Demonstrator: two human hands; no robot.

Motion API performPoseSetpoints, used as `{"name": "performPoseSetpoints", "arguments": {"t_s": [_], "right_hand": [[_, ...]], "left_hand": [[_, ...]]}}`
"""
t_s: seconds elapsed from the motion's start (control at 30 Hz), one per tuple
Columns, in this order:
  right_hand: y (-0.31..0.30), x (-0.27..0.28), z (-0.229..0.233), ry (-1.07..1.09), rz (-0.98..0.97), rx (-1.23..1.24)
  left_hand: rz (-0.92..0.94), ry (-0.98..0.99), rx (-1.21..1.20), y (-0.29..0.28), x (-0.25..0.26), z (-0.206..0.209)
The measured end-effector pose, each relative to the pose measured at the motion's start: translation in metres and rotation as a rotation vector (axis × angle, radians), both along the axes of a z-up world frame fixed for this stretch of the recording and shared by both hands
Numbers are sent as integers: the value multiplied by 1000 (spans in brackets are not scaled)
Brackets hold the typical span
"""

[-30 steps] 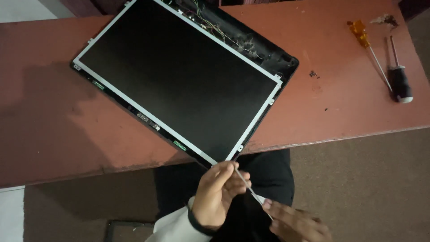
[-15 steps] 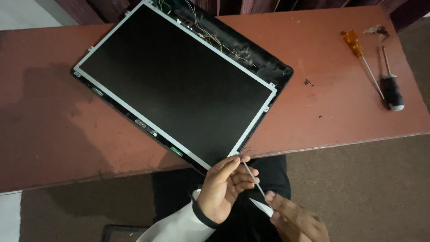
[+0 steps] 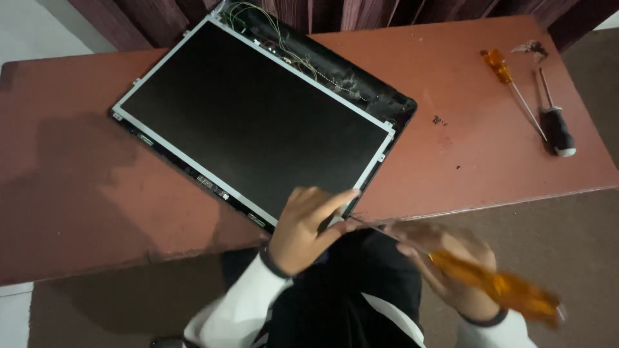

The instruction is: Disassembling a computer monitor by removing screws and lifting the LCD panel

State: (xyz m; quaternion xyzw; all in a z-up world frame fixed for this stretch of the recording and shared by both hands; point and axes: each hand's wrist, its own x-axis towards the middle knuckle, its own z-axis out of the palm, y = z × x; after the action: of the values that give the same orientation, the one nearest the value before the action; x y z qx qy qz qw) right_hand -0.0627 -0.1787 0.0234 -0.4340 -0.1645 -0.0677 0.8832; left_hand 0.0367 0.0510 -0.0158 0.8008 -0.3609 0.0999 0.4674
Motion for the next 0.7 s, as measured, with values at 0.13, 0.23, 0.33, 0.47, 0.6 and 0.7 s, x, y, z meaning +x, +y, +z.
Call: {"name": "performPoseSetpoints", "arguments": {"t_s": [0.13, 0.23, 0.33, 0.47, 0.6, 0.7], "right_hand": [[16, 22, 42, -364, -494, -1554], [21, 25, 43, -291, -465, -1582], [21, 34, 40, -256, -452, -1648], [32, 47, 52, -293, -406, -1542], [36, 48, 51, -277, -477, -1518], [38, 49, 47, -226, -489, -1497]], "left_hand": [[-163, -103, -13, -10, 13, -22], [-193, -60, -101, -11, 10, -11], [-200, 3, -170, -10, 10, -8], [-244, 62, -222, -10, 9, -19], [-254, 123, -276, -10, 7, -17], [-226, 119, -219, -10, 8, -19]]}}
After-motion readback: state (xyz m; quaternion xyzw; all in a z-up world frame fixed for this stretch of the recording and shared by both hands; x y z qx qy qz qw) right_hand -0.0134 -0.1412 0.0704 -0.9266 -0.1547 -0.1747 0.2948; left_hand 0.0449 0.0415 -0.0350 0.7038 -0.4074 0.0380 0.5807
